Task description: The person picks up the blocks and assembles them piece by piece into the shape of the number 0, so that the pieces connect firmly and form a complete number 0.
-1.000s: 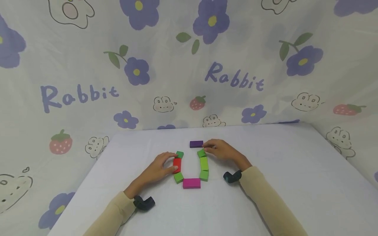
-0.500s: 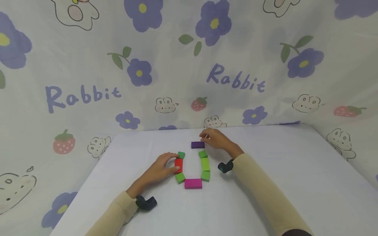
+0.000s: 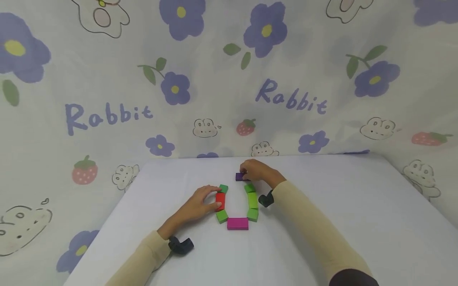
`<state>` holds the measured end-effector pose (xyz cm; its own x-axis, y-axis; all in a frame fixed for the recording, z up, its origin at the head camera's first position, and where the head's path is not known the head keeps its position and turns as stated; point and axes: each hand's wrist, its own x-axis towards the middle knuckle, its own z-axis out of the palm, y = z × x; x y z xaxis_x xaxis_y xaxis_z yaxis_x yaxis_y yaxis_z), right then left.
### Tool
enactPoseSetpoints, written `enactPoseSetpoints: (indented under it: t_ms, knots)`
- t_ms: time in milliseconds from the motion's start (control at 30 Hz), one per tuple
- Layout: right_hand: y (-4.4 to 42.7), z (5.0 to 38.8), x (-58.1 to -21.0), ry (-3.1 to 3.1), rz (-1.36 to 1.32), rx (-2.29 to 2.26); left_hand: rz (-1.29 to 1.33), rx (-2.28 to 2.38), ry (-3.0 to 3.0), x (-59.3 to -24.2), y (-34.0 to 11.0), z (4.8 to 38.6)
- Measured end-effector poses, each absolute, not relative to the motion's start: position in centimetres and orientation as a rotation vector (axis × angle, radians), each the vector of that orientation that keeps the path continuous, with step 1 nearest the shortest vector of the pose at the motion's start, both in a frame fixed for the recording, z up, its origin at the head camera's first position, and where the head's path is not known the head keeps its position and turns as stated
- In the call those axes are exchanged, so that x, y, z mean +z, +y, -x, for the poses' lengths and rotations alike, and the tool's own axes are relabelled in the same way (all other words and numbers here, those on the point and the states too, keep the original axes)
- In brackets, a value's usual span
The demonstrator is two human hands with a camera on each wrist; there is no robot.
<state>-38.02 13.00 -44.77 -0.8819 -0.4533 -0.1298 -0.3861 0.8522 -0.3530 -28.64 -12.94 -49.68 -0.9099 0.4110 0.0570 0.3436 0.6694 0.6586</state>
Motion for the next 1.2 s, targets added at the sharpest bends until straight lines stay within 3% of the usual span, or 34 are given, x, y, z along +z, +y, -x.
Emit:
enactPoseSetpoints:
  t_ms: [1200]
  knots:
    - [11.3, 37.4, -44.7, 2.76, 0.781, -0.558, -0.615, 1.054, 2.783, -49.5, -12.9, 28.6]
